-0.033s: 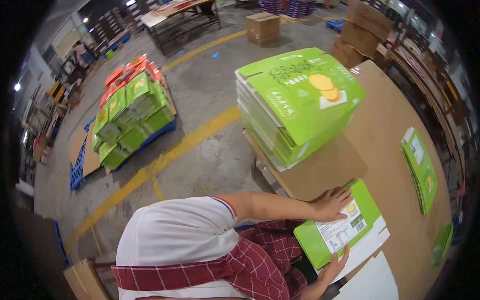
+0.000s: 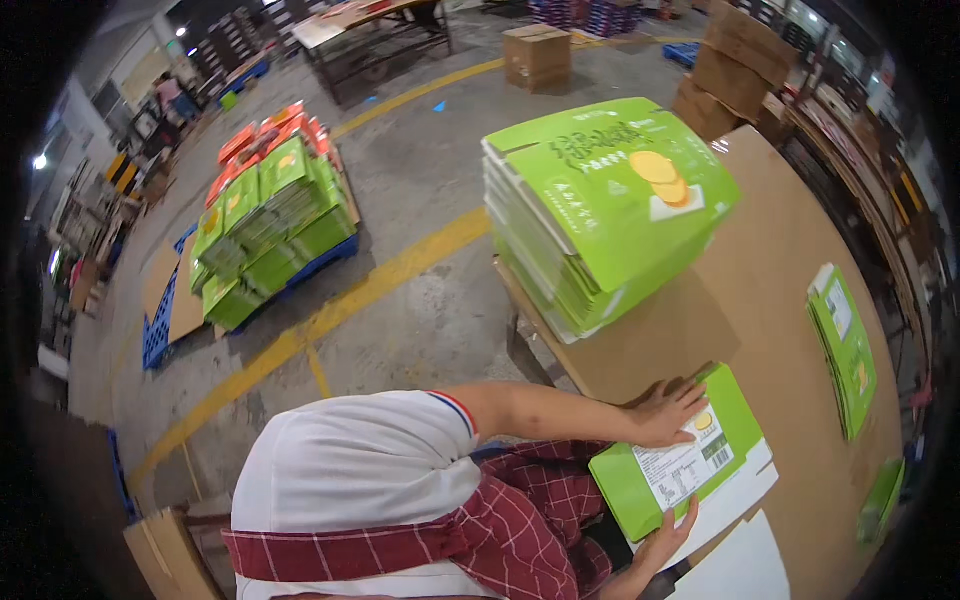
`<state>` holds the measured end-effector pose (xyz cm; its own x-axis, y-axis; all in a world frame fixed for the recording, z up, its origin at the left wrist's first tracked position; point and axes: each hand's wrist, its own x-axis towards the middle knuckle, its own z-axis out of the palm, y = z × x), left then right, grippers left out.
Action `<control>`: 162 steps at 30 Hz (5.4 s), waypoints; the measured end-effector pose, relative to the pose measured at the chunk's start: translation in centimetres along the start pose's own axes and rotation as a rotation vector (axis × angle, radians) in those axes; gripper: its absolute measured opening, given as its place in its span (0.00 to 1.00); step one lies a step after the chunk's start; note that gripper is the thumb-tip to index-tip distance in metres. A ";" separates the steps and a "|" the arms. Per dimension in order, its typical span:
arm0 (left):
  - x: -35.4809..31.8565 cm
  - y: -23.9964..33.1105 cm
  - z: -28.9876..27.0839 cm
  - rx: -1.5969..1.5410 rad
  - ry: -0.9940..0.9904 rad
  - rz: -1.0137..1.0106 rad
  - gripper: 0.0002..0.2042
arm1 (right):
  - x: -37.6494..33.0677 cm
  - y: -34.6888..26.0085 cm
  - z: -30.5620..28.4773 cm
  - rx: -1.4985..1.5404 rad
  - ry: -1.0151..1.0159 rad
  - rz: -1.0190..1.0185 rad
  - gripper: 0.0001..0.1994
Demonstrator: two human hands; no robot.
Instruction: Organizing and stacking green cardboard boxes on a workbench in a factory setting.
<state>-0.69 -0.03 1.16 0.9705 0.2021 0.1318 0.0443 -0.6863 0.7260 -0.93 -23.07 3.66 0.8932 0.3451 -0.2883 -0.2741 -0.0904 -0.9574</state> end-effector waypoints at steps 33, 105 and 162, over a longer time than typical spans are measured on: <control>0.1 0.3 0.6 0.023 0.080 -0.109 0.42 | 3.0 -0.6 0.0 -1.767 0.064 -0.225 0.37; 2.1 1.9 2.1 -0.591 0.038 -0.069 0.39 | -2.1 -2.4 -6.2 0.063 0.118 -0.053 0.25; 2.2 0.3 2.5 0.120 -0.022 0.144 0.30 | -12.0 2.2 -23.0 -0.908 0.906 0.269 0.21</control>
<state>2.05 -1.52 -0.05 0.9737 0.0814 0.2128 -0.0688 -0.7854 0.6152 -4.10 -48.92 4.68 0.8671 -0.4967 -0.0370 -0.4615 -0.7733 -0.4347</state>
